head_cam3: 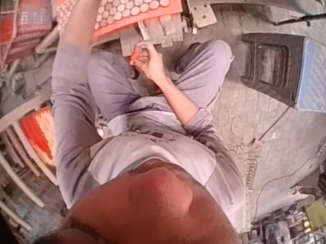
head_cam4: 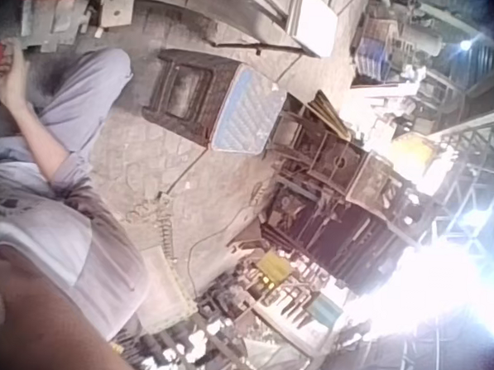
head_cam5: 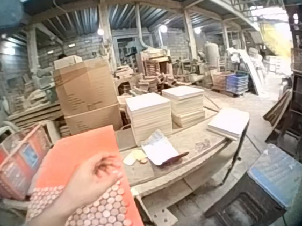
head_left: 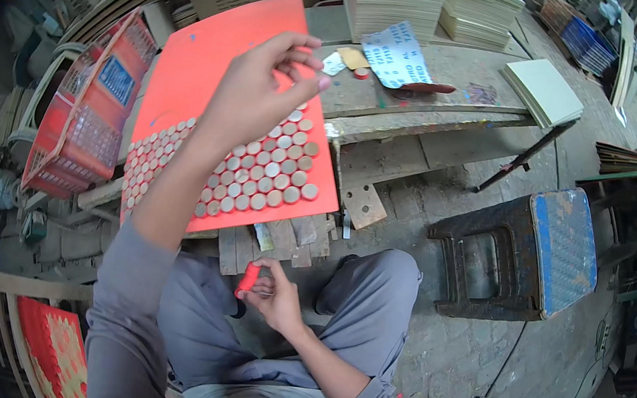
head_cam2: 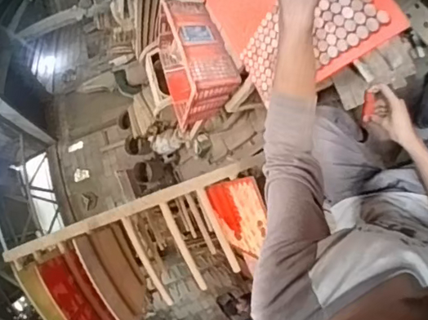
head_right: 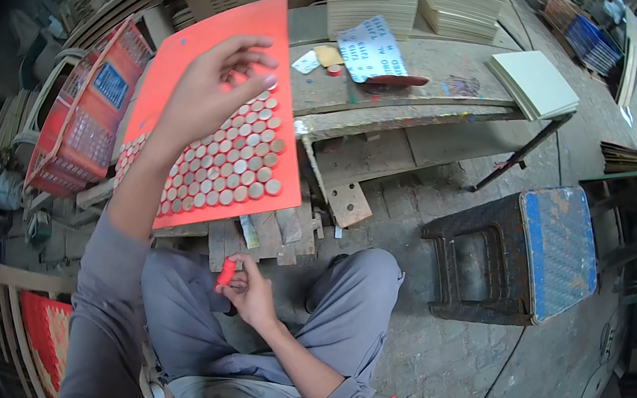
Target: The person sits on the floor and repeatedly picks up small red cylindrical objects, rolls them in their hands, and places them onto a red board with a grid of circular indentations. The person occasionally picks up a small red disc from a nearby board and places it on top of the cylinders. The process is repetitive and involves careful placement of the objects.
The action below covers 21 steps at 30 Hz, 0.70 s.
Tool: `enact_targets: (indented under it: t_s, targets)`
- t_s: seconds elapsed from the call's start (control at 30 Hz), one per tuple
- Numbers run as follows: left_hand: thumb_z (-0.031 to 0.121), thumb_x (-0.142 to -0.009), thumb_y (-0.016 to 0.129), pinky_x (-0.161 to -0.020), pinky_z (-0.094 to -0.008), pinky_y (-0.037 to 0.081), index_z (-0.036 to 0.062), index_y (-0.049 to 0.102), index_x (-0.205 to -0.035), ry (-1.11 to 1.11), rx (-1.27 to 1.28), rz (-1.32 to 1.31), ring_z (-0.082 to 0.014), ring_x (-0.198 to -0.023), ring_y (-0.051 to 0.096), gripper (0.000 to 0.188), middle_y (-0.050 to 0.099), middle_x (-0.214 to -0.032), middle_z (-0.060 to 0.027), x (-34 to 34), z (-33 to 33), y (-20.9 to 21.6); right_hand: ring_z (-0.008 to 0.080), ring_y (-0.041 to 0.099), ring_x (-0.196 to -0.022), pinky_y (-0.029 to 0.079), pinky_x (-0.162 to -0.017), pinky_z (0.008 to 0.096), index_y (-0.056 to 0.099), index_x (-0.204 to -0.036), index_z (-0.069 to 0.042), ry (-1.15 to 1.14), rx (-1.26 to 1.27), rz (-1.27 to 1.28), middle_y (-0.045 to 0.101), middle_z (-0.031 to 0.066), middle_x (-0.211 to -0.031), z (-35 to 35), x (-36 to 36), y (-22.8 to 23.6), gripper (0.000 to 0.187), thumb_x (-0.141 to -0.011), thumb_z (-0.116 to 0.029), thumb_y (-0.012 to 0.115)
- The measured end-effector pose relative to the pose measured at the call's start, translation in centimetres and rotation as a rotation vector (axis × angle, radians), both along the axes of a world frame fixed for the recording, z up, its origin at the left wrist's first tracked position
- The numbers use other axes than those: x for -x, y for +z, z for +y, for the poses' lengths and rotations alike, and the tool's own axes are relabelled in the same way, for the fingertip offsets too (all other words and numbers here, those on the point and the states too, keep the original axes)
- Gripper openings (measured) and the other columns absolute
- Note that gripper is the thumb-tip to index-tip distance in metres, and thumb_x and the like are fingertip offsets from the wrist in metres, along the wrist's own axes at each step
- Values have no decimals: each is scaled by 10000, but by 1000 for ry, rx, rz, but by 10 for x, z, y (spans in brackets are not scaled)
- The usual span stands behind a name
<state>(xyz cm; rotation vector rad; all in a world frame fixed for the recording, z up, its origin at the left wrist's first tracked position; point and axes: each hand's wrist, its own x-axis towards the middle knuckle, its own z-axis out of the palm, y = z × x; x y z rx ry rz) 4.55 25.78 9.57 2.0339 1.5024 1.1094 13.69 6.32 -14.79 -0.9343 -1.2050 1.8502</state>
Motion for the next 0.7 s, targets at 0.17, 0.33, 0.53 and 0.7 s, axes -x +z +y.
enact_targets:
  t_s: [0.17,0.33,0.53,0.7]
  targets:
    - [131,-865,664,-729,-250,453,-55,605,-1091,-137,6,-443,-120,-822,585,298,661,-972,-96,44,-164,-1,163,684,-849,558,-765,301,404,-1231,-111,113,94,190,684,110,-902,-17,-9,2,604,-768,90,735]
    - [122,-859,656,-812,-313,459,-58,591,-1106,-137,-131,-818,-201,-955,576,312,636,-1030,-170,64,-247,-110,232,702,-856,580,-713,315,351,-1248,-124,139,387,247,696,178,-929,-10,-31,43,626,-780,94,706]
    - [377,-888,576,-1059,-408,329,-33,472,-1300,78,-126,-1166,-292,-1327,375,591,386,-1415,-210,33,-280,-170,272,691,-942,594,-767,337,331,-1257,-137,23,221,344,667,222,-1025,-22,-7,85,631,-798,130,673]
    - [549,-843,580,-1120,-437,246,5,454,-1351,-171,-77,-1092,-302,-1381,316,755,343,-1459,-215,55,-284,-166,325,672,-1002,604,-805,378,301,-1298,-125,219,306,412,640,286,-1048,-40,6,106,657,-807,134,653]
